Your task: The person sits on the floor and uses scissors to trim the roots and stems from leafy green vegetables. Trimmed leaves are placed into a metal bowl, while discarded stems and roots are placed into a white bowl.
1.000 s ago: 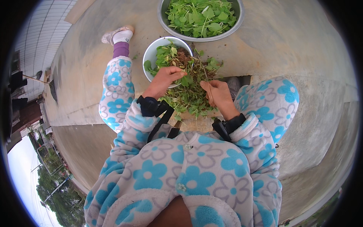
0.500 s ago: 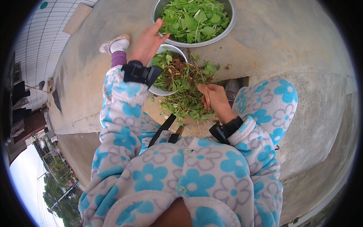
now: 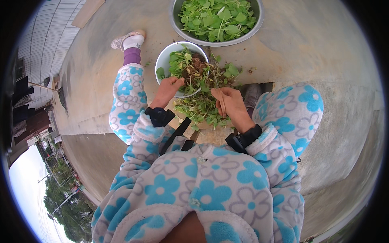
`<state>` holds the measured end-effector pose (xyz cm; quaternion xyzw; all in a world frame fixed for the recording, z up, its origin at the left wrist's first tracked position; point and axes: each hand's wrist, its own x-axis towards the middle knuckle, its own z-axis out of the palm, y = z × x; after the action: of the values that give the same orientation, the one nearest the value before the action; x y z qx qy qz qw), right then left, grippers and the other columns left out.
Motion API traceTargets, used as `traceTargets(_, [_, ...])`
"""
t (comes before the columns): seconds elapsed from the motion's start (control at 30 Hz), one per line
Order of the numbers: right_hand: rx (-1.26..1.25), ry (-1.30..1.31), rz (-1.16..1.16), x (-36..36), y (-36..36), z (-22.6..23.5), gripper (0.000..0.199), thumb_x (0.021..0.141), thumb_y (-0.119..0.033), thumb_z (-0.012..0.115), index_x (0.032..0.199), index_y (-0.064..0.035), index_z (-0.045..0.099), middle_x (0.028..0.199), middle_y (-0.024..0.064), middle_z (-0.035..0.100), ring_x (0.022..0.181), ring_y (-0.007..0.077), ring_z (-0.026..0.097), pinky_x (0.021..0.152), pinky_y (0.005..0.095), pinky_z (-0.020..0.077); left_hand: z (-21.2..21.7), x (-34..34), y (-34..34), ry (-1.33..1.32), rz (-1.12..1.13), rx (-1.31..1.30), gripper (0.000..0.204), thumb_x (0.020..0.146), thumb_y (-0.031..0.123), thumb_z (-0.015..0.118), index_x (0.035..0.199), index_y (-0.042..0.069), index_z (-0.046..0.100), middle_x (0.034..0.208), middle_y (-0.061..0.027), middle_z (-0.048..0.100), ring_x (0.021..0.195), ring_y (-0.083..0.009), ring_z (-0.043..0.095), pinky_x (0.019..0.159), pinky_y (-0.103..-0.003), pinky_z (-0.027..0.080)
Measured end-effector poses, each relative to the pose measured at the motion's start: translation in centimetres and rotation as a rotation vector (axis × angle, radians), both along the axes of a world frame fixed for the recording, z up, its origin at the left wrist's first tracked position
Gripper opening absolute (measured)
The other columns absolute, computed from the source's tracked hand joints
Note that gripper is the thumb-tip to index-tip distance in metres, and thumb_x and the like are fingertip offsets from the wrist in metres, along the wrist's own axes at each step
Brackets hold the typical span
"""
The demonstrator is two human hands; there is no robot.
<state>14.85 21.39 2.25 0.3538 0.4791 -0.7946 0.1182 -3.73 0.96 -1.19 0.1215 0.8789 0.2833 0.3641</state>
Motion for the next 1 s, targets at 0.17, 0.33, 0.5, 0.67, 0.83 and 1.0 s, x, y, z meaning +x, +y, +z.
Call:
traceTargets(0.17, [0.006,0.006,0.005,0.0,-0.2,0.0,0.042,0.094,-0.041,0.07,0.085,-0.0008,0.062,0.06,0.0034,0.056,0.043,0.0095,0.05,0.04,0.0259,0.0365,-2.2,-0.3,-0.7,0.057,-0.072,0.04,0.035,0.09,0.027,0.071,0.094,-0.007,0.073,0.074,-0.01,0.067,0.072,-0.0157,0.059,0.067,-0.034,0.047])
traceTargets(0.33, [0.001,0.017,0.052,-0.2,-0.5,0.2,0.041,0.094,-0.04,0.07,0.087,0.0,0.063,0.06,0.003,0.056,0.043,0.0094,0.049,0.04,0.0266,0.0353,-3.3,-0.4,-0.7,-0.044,-0.112,0.039,0.027,0.085,0.021,0.073,0.089,-0.005,0.073,0.078,-0.0132,0.07,0.071,-0.0186,0.062,0.069,-0.035,0.049])
traceTargets(0.5, [0.009,0.029,0.216,-0.6,-0.6,0.8,0.046,0.095,-0.044,0.069,0.072,-0.0062,0.055,0.056,0.0021,0.053,0.044,0.0098,0.048,0.043,0.0257,0.0345,-1.7,0.0,-1.0,0.079,-0.119,0.074,0.021,0.085,0.016,0.072,0.09,-0.004,0.071,0.078,-0.0131,0.069,0.073,-0.02,0.064,0.072,-0.035,0.05])
traceTargets(0.67, [-0.047,0.063,0.352,-0.9,-1.2,0.6,0.043,0.094,-0.042,0.069,0.08,-0.0023,0.061,0.055,0.0019,0.053,0.043,0.0091,0.046,0.042,0.0263,0.0335,1.8,1.6,-1.2,0.073,-0.194,0.124,0.02,0.089,0.015,0.072,0.095,-0.004,0.069,0.085,-0.012,0.07,0.079,-0.02,0.064,0.078,-0.035,0.049])
traceTargets(0.83, [-0.09,0.046,0.364,-1.2,-1.6,0.0,0.043,0.094,-0.041,0.069,0.081,-0.0008,0.063,0.055,0.002,0.053,0.041,0.0085,0.045,0.041,0.0263,0.0329,3.7,2.1,-0.4,-0.018,-0.178,0.186,0.02,0.09,0.016,0.071,0.096,-0.003,0.068,0.086,-0.0082,0.068,0.082,-0.0138,0.06,0.081,-0.032,0.047])
traceTargets(1.0, [-0.098,0.042,0.361,-1.7,-1.9,-0.6,0.043,0.094,-0.041,0.069,0.079,-0.0011,0.063,0.054,0.0019,0.054,0.042,0.0082,0.046,0.04,0.0261,0.0321,4.1,2.4,-0.5,-0.19,-0.138,0.283,0.016,0.091,0.014,0.07,0.097,-0.001,0.068,0.087,-0.0011,0.065,0.085,-0.0091,0.055,0.082,-0.027,0.044])
